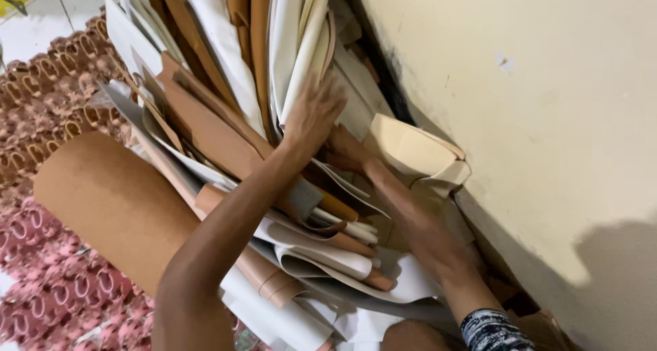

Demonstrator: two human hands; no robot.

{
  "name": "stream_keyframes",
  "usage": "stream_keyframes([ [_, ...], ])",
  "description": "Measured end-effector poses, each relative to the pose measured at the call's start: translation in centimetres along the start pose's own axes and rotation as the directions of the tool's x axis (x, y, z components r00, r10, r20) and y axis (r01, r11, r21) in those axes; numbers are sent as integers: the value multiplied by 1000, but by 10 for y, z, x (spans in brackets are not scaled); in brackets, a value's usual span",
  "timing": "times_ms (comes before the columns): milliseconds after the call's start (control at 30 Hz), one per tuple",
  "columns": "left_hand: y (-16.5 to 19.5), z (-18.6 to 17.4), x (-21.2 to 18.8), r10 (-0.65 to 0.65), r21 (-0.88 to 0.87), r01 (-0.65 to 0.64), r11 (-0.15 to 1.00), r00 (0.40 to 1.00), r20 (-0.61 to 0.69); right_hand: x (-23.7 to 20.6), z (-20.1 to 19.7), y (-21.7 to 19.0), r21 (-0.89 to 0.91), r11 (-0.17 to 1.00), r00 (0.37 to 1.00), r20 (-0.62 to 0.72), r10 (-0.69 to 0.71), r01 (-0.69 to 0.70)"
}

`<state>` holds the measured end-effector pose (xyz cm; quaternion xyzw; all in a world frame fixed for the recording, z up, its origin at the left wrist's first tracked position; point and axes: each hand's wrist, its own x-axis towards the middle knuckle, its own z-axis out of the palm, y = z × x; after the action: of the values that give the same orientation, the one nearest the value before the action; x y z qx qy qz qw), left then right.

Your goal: The person sits on the floor and sorts through a pile of folded foam or fabric sheets in various colors. They select a white sheet, unfold it, and then use scissors to cut a strip from the material.

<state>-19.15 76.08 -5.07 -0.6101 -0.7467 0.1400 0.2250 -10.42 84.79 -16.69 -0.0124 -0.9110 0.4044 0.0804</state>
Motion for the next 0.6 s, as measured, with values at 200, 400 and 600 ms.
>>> stream_keyframes([
  [200,-6,10,-1,141,-49,-134,990,868,475,-34,-39,45,-28,915,894,-227,385,-401],
  [400,-20,-8,-28,45,-18,-42,999,953,300,-45,-55,68,-121,891,817,-469,337,-437],
  [600,-33,-19,-57,-4,-113,26,993,982,190,-52,-70,64,-114,751,759,-56,649,-650],
])
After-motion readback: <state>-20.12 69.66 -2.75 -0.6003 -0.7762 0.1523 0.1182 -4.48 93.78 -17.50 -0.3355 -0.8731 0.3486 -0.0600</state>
